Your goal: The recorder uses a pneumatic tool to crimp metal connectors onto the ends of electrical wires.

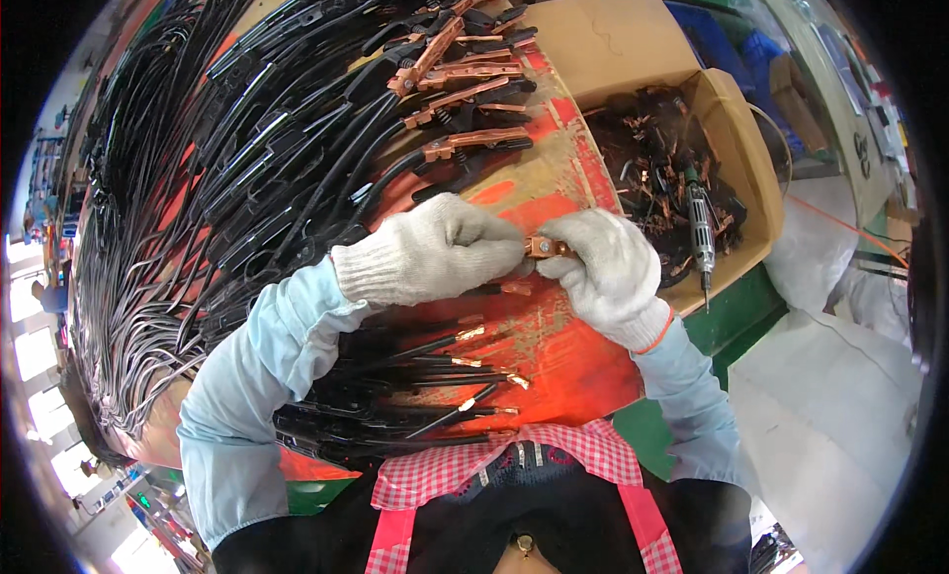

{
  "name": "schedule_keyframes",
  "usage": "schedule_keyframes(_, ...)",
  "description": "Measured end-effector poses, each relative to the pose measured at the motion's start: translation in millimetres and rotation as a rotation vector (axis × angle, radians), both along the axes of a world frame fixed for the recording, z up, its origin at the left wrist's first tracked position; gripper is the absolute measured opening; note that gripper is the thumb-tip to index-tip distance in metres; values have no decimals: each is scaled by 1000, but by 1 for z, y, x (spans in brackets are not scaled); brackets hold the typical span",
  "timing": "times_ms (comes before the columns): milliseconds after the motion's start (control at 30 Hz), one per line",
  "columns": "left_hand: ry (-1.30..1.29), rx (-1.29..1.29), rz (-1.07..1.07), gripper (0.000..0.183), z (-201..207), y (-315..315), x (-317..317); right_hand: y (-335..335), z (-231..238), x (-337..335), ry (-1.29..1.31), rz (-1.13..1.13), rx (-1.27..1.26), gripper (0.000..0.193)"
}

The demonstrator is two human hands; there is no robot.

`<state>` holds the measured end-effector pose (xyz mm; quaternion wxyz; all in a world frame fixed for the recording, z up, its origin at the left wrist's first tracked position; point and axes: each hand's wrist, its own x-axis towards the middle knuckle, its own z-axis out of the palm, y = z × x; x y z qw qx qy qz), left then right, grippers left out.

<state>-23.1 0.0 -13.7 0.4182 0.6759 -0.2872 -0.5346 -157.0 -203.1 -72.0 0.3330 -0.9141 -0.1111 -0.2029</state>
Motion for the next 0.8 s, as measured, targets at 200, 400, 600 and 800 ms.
schedule_keyframes(200,-71,54,-136,32,4,-5,6,-1,1,-2,-11,-17,-80,40)
schedule_keyframes(400,-37,114,-206,29,-1,-9,9,-5,16,2,-100,55,-285,32)
schedule_keyframes(600,-65,198,-118,25,6,-7,6,-3,18,11,-28,125,-376,27)
schedule_keyframes(800,-265,168,-122,24,8,-3,-2,3,12,10,-8,119,-213,32)
